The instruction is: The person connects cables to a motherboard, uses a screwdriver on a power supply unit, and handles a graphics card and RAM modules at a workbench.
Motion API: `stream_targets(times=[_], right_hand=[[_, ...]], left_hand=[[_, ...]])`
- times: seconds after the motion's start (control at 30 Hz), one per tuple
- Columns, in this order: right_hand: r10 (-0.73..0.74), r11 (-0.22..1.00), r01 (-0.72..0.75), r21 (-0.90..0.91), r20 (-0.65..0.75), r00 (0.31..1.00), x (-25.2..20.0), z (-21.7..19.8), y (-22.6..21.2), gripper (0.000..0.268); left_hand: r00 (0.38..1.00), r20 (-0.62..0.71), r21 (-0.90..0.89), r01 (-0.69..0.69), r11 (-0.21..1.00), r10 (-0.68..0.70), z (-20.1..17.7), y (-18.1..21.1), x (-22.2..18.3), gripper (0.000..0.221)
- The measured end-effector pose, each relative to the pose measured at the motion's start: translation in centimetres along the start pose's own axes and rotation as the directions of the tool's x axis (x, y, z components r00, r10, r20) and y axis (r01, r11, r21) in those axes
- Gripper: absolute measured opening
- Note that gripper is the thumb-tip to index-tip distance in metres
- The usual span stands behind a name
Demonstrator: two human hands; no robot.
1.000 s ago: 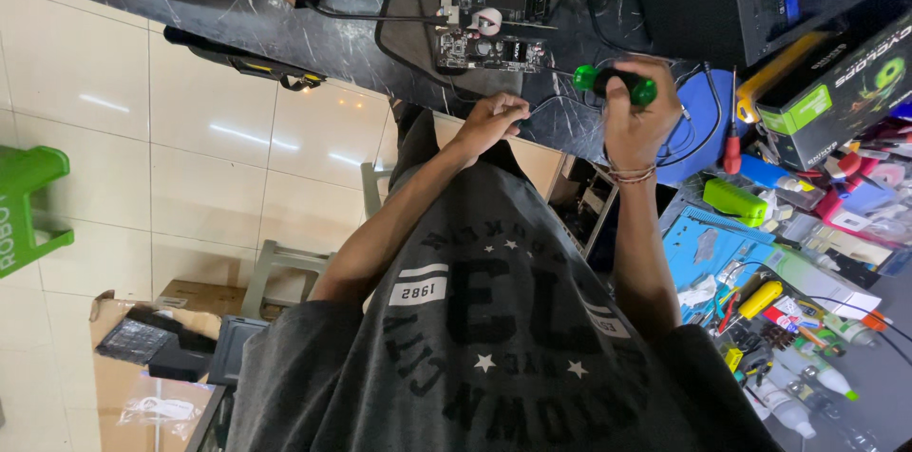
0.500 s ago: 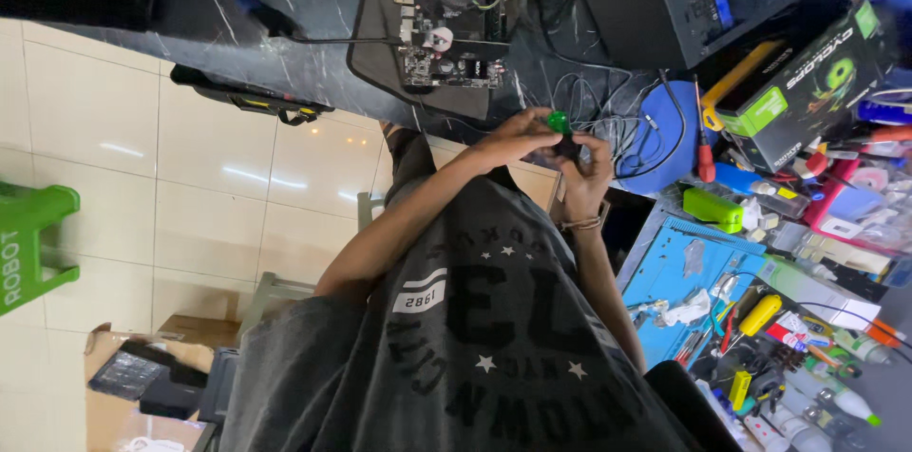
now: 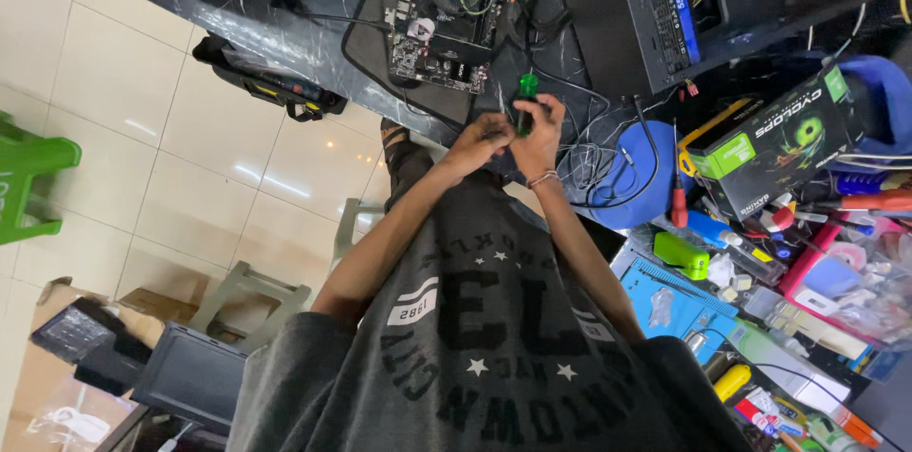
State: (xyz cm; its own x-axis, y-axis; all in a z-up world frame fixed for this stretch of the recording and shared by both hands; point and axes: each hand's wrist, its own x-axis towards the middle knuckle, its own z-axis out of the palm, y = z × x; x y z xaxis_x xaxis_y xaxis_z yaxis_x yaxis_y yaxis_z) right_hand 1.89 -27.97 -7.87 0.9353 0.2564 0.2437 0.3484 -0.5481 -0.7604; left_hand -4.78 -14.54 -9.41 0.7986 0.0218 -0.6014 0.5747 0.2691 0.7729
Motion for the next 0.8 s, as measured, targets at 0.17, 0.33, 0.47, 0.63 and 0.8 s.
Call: stream_targets(times=[0.17, 0.33, 0.47, 0.63, 0.8], right_hand=[[0.017, 1.000, -0.015, -0.018, 0.115, 0.993, 0.0, 1.7, 2.2, 0.052], [0.003, 0.999, -0.007, 0.045, 0.080, 0.997, 0.1, -1.6, -2.0, 0.025], [0.264, 0.891, -0.316, 0.327, 0.194, 0.945, -0.7, -3.2, -3.6, 0.010], [0.530, 0.315, -0.618, 0.721, 0.406, 0.744, -0.4, -3.4, -8.0, 0.032], [0.564, 0.283, -0.591, 0.756, 0.367, 0.739, -1.8, -4.6, -9.3, 0.033]], left_hand=[[0.996, -0.090, -0.015, -0.022, 1.000, 0.021, -0.5, 0.6, -1.7, 0.046], [0.989, -0.148, -0.081, -0.013, 0.997, 0.001, -1.2, -0.6, -1.0, 0.031], [0.999, 0.004, -0.205, -0.036, 0.978, 0.038, 0.2, 6.3, -4.7, 0.031], [0.594, 0.774, -0.554, 0.467, 0.689, 0.220, 4.0, 8.0, -3.8, 0.060], [0.446, 0.888, -0.387, 0.591, 0.708, 0.114, 1.9, 8.4, -2.1, 0.097]])
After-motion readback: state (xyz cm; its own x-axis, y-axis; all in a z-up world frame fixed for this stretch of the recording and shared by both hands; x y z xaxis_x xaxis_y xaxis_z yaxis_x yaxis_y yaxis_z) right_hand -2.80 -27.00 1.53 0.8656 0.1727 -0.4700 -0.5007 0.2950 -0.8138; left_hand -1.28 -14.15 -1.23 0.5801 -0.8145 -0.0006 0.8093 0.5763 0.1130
